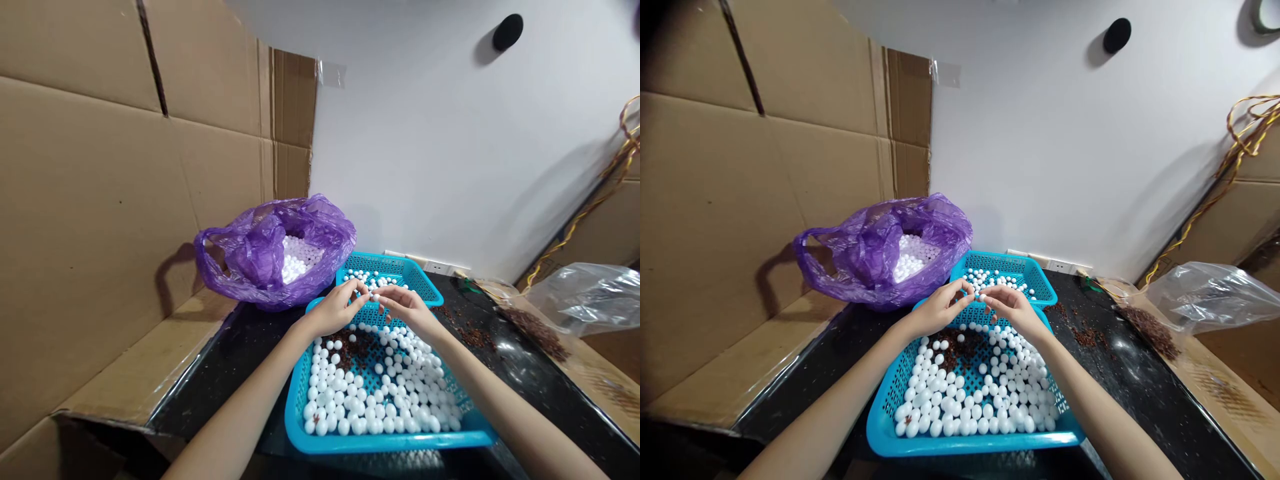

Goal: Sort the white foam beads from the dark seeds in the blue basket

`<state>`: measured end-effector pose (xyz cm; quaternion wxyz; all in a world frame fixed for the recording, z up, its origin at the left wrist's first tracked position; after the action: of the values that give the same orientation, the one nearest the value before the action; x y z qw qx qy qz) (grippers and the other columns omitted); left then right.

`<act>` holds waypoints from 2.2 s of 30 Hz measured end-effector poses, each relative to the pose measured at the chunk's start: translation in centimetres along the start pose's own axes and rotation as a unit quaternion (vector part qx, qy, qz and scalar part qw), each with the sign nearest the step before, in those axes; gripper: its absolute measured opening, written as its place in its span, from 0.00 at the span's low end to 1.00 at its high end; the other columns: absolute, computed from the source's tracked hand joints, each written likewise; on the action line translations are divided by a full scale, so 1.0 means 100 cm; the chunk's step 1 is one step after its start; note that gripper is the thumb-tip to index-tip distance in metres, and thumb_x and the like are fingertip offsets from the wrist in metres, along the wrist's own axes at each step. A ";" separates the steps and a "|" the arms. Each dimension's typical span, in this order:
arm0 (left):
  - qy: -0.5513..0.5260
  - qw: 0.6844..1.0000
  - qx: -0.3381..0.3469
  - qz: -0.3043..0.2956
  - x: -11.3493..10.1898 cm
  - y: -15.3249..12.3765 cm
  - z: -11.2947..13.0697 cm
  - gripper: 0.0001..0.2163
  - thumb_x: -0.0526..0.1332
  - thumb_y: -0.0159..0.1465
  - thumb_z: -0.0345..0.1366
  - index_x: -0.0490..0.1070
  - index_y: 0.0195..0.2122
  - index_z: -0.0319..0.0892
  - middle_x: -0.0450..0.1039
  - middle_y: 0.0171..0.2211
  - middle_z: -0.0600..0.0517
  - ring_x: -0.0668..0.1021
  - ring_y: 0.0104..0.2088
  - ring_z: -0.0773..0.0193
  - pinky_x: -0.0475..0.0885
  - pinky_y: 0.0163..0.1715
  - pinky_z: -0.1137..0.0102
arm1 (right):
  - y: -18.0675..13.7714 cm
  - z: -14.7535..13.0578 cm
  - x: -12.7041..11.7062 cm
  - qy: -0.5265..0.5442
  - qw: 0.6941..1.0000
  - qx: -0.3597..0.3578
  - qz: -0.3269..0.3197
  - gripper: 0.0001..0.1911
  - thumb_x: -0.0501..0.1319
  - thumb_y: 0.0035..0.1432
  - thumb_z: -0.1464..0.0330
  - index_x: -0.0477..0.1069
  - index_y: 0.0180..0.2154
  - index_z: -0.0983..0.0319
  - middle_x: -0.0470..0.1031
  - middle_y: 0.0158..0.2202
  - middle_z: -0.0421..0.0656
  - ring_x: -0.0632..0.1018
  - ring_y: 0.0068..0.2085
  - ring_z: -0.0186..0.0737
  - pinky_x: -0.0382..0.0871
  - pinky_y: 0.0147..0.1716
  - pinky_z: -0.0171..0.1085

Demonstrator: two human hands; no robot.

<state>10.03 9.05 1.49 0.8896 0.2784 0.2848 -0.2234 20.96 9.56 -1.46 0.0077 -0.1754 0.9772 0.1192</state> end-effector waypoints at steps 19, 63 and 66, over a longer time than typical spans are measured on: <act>-0.017 1.000 0.014 -0.010 0.004 0.000 0.002 0.09 0.50 0.66 0.40 0.63 0.37 0.42 0.68 0.35 0.52 0.71 0.36 0.63 0.66 0.38 0.69 | -0.001 0.009 -0.001 0.029 0.999 0.021 0.002 0.10 0.67 0.50 0.64 0.77 0.37 0.57 0.79 0.38 0.41 0.79 0.41 0.41 0.71 0.44 0.41; -0.012 0.999 0.035 -0.020 0.007 0.001 0.002 0.07 0.50 0.67 0.38 0.62 0.36 0.42 0.67 0.32 0.53 0.72 0.33 0.64 0.66 0.35 0.70 | -0.004 0.012 0.000 0.035 0.998 0.039 0.028 0.11 0.69 0.47 0.63 0.77 0.34 0.60 0.80 0.34 0.42 0.80 0.38 0.41 0.74 0.42 0.41; -0.013 0.999 0.031 -0.020 0.007 0.000 0.002 0.07 0.50 0.66 0.39 0.62 0.36 0.42 0.67 0.32 0.53 0.71 0.32 0.64 0.66 0.35 0.70 | -0.005 0.012 0.000 0.040 0.998 0.041 0.031 0.10 0.69 0.47 0.63 0.77 0.34 0.60 0.80 0.34 0.42 0.80 0.39 0.42 0.74 0.42 0.42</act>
<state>10.64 8.82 1.17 0.8795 0.2974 0.2712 -0.2538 21.12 9.44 -2.76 -0.0276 -0.1494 0.9858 0.0719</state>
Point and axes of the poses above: each hand's wrist, its own y-axis towards the middle knuckle, its own x-axis out of the palm, z = x × y, the point moved 10 cm from there along y, towards the middle knuckle
